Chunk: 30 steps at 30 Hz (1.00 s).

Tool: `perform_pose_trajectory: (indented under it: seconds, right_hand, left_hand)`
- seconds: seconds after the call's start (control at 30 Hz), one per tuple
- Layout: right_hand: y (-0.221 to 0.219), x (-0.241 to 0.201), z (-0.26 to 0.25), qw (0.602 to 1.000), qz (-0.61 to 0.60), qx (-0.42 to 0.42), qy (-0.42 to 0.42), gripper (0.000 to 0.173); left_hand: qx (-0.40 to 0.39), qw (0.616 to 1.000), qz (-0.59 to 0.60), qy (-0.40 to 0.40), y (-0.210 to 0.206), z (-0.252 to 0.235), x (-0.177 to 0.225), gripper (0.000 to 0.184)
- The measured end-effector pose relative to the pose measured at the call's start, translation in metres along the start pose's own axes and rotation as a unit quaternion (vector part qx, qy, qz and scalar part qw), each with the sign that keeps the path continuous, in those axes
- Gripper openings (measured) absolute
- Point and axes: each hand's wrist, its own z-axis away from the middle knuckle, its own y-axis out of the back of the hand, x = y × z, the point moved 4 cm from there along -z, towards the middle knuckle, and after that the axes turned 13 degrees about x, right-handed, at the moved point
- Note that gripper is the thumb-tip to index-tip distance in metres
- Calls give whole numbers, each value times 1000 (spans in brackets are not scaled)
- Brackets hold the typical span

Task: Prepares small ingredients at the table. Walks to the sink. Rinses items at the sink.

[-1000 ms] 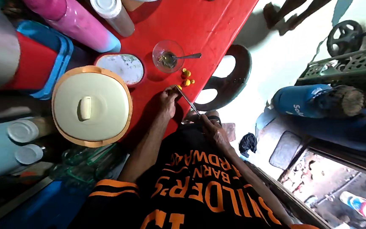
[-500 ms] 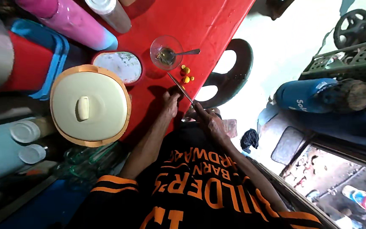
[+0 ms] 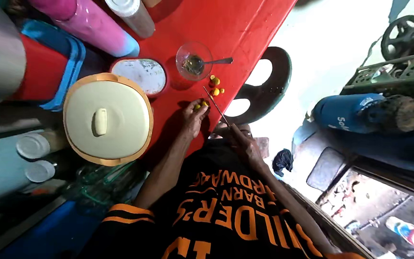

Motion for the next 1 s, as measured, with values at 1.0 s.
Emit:
perform_pose_trajectory:
  seconds: [1.0]
  right_hand:
    - [61, -20, -56, 948, 260, 10, 183, 53]
  left_hand:
    - [-197, 887, -343, -239, -33, -12, 67, 32]
